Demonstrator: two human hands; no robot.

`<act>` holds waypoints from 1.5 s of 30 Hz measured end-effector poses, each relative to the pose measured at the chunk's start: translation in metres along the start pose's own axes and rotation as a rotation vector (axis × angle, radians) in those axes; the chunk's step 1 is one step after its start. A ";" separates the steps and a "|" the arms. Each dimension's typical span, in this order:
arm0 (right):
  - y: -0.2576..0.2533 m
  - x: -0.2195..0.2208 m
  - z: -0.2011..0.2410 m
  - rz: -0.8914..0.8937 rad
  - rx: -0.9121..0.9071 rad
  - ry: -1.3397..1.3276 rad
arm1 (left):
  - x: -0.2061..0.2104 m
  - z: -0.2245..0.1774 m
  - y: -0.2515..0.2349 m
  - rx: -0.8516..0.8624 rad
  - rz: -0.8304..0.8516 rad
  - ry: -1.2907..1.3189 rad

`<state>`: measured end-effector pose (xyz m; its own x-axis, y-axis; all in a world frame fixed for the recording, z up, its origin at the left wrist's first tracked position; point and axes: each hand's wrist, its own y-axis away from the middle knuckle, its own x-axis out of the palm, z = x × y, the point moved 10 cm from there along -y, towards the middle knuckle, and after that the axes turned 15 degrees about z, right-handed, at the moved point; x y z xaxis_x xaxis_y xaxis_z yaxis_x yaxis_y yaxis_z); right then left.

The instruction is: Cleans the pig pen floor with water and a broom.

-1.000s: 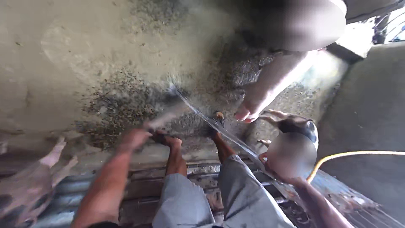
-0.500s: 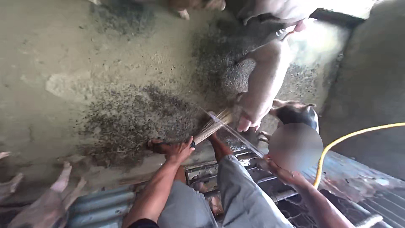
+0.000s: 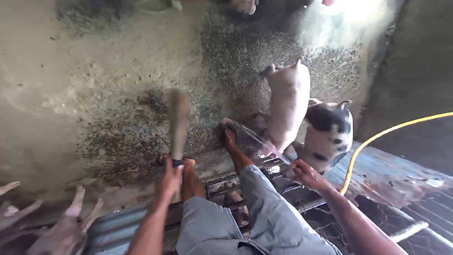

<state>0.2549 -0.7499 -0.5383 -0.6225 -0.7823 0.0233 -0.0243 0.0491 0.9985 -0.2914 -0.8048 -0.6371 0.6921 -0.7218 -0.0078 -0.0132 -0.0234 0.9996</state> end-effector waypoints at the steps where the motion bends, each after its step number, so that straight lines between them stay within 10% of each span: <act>1: -0.001 -0.001 0.000 0.005 0.004 -0.007 | 0.031 -0.049 -0.010 0.082 0.112 -0.105; 6: -0.001 -0.021 0.002 -0.055 -0.020 -0.151 | 0.086 -0.206 -0.086 0.337 0.237 -0.544; 10: -0.011 -0.036 -0.021 -0.034 -0.069 -0.235 | -0.043 -0.070 -0.133 0.087 -0.043 -0.334; 14: -0.027 -0.047 -0.004 0.017 -0.177 -0.315 | -0.126 0.095 -0.071 -0.206 -0.316 -0.071; 19: -0.045 -0.026 0.028 0.265 -0.171 -0.225 | -0.051 0.029 0.010 -0.191 -0.288 0.167; 25: -0.066 -0.012 0.035 0.398 -0.094 0.026 | 0.027 -0.065 -0.027 -0.011 0.199 -0.613; 31: -0.056 -0.039 0.028 0.395 -0.149 -0.270 | -0.129 0.125 -0.004 -0.477 -0.231 -0.168; 33: -0.057 -0.058 0.009 0.292 -0.148 -0.369 | -0.143 0.129 0.033 -0.562 -0.303 -0.021; 38: -0.035 -0.092 -0.026 0.036 -0.162 -0.591 | -0.069 -0.003 0.070 -0.215 -0.284 0.159; 45: -0.001 -0.117 0.016 0.043 -0.179 -0.439 | 0.057 -0.275 -0.036 0.226 0.201 -0.535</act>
<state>0.3155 -0.6486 -0.5426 -0.8927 -0.4436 0.0800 0.1197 -0.0622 0.9909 -0.0534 -0.6547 -0.6666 0.2031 -0.9730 0.1098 -0.2989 0.0452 0.9532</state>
